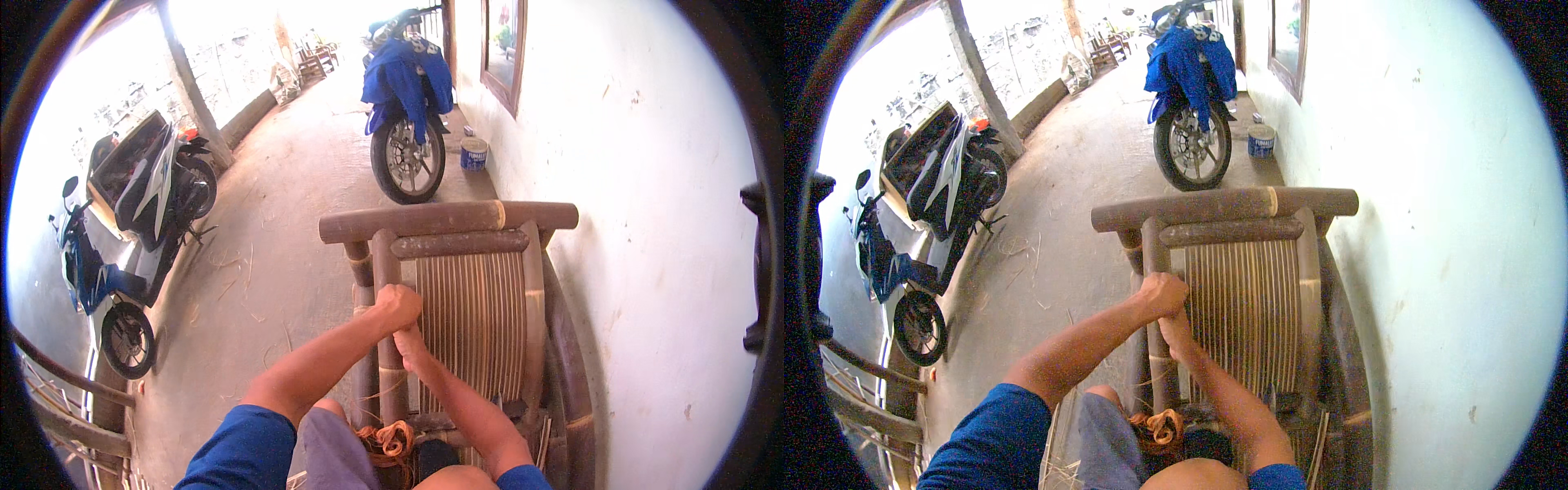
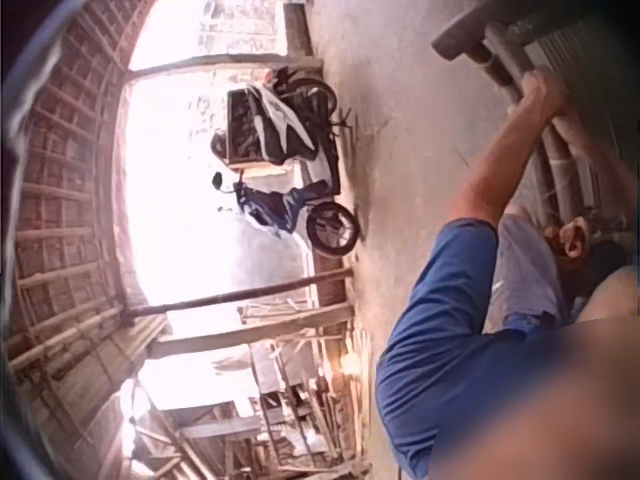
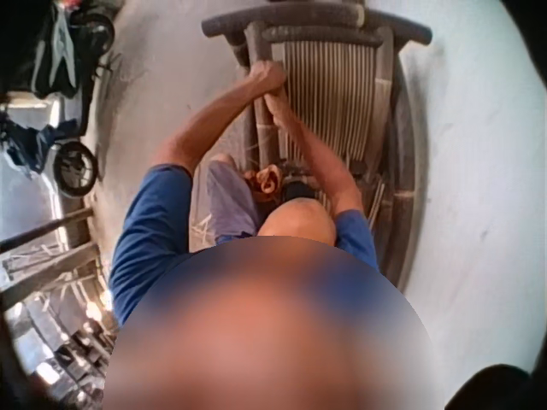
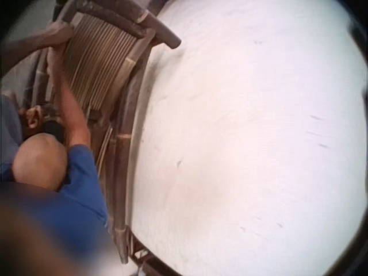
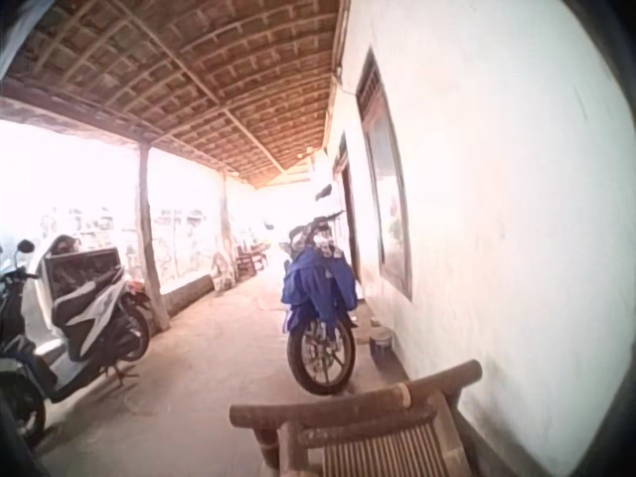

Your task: The person weaves thin bamboo strips into the seat of a bamboo chair using a wooden tool to press the strips. They then tie the strips to the chair frame with orange cord to secure the weave.

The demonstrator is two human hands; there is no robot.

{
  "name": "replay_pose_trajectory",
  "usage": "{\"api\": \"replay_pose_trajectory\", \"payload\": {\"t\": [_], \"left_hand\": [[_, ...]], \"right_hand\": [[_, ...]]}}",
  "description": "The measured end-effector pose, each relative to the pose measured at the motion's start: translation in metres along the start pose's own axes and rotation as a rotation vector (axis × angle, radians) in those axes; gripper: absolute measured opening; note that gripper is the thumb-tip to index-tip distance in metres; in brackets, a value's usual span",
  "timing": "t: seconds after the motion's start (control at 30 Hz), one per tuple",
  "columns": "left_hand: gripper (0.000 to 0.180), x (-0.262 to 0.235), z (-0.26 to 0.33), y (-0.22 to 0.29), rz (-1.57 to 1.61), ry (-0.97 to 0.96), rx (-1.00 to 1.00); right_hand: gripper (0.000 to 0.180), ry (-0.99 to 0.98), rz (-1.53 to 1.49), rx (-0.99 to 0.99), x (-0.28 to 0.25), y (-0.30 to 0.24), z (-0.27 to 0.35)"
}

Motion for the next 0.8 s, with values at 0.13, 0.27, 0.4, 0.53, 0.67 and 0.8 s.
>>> {"api": "replay_pose_trajectory", "payload": {"t": [0.13,0.27,0.4,0.53,0.67,0.8], "left_hand": [[0.022,-0.002,-0.002,0.003,0.007,0.032,0.004],[0.024,-0.002,0.002,0.001,0.018,0.036,-0.003],[0.023,0.004,0.011,-0.003,0.069,0.022,0.04],[0.019,0.015,0.025,-0.01,0.255,0.221,-0.016],[0.022,0.029,0.047,-0.021,0.394,0.37,-0.205],[0.022,0.043,0.082,-0.03,0.76,0.417,-0.263]], "right_hand": [[0.058,0.093,-0.004,0.09,-0.005,0.005,0.005],[0.057,0.065,0.133,-0.021,-0.012,0.016,-0.002],[0.05,0.095,0.38,-0.113,-0.02,0.028,-0.002],[0.042,0.121,0.617,-0.272,-0.022,0.007,0.015],[0.032,0.112,1.046,-0.202,-0.028,-0.031,0.029],[0.022,0.133,1.253,-0.232,-0.024,-0.055,0.046]]}}
Point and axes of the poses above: each hand's wrist, its own z-axis away from the middle knuckle, its own x-axis out of the palm, y = z × x, the point moved 4 cm from there along -z, towards the middle knuckle
